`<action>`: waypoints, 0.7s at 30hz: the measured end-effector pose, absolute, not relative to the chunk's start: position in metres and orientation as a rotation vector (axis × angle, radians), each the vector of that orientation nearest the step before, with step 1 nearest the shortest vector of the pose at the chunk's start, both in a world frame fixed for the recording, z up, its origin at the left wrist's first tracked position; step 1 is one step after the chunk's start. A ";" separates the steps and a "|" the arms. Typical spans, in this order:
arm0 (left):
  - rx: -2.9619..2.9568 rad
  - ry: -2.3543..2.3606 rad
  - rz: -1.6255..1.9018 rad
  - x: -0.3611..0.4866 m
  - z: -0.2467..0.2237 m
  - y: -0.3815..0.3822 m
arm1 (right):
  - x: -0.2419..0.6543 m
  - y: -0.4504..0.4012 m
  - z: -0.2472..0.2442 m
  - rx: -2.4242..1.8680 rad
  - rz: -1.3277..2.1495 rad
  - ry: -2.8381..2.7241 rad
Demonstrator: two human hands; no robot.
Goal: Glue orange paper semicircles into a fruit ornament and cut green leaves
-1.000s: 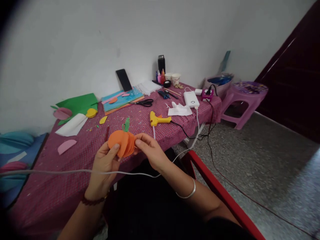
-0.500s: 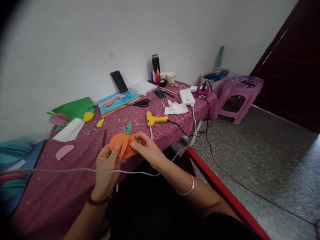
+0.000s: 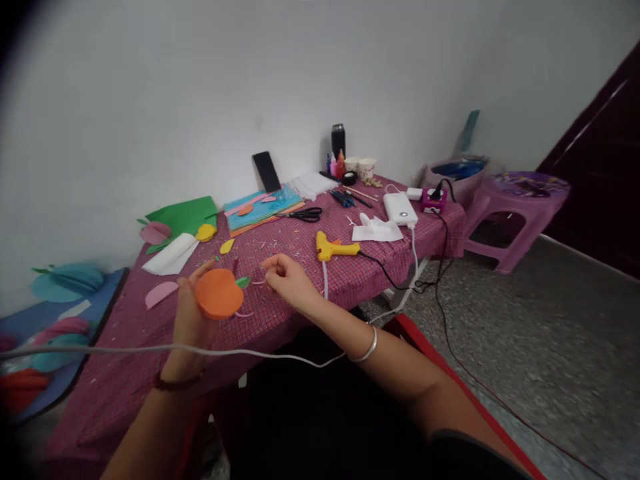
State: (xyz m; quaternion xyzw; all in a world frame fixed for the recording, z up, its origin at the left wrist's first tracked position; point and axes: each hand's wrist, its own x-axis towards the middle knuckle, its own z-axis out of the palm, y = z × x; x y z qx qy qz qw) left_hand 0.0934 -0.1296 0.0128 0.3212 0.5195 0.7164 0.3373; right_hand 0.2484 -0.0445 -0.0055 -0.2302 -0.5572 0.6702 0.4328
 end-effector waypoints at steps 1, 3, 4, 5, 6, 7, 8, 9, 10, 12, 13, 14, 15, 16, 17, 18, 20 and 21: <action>0.744 1.311 1.854 0.088 0.015 -0.128 | 0.240 -0.041 -0.007 -0.581 1.661 -1.415; 0.555 1.216 1.840 0.084 0.015 -0.120 | 0.221 -0.036 -0.011 -0.613 1.653 -1.442; 0.461 1.179 1.858 0.084 0.012 -0.114 | 0.212 -0.036 -0.015 -0.637 1.646 -1.435; 0.359 1.162 1.903 0.085 0.007 -0.106 | 0.204 -0.036 -0.019 -0.662 1.639 -1.416; 0.276 1.155 1.936 0.085 0.002 -0.098 | 0.197 -0.036 -0.023 -0.689 1.634 -1.387; 0.236 1.152 1.942 0.085 -0.003 -0.091 | 0.193 -0.037 -0.027 -0.717 1.634 -1.352; 0.219 1.153 1.951 0.085 -0.007 -0.084 | 0.190 -0.038 -0.030 -0.744 1.645 -1.314; 0.221 1.151 1.953 0.085 -0.011 -0.080 | 0.189 -0.038 -0.031 -0.765 1.663 -1.276; 0.246 1.151 1.963 0.085 -0.014 -0.076 | 0.190 -0.039 -0.032 -0.779 1.685 -1.243; 0.376 1.173 2.016 0.085 -0.018 -0.075 | 0.195 -0.040 -0.031 -0.790 1.716 -1.192; 0.480 1.202 2.033 0.085 -0.019 -0.077 | 0.197 -0.040 -0.030 -0.792 1.716 -1.184; 0.599 1.241 2.034 0.086 -0.018 -0.079 | 0.199 -0.041 -0.028 -0.791 1.702 -1.193; 0.715 1.282 2.017 0.086 -0.016 -0.081 | 0.201 -0.041 -0.027 -0.786 1.678 -1.213; 0.799 1.314 1.995 0.084 -0.012 -0.083 | 0.201 -0.041 -0.026 -0.775 1.646 -1.241; 0.836 1.326 1.961 0.082 -0.006 -0.085 | 0.202 -0.040 -0.024 -0.762 1.606 -1.273; 0.844 1.312 1.917 0.078 0.001 -0.086 | 0.202 -0.039 -0.023 -0.744 1.563 -1.307; 0.832 1.244 1.796 0.067 0.017 -0.088 | 0.202 -0.034 -0.019 -0.689 1.487 -1.382; 0.862 1.224 1.712 0.061 0.026 -0.089 | 0.203 -0.031 -0.016 -0.657 1.446 -1.432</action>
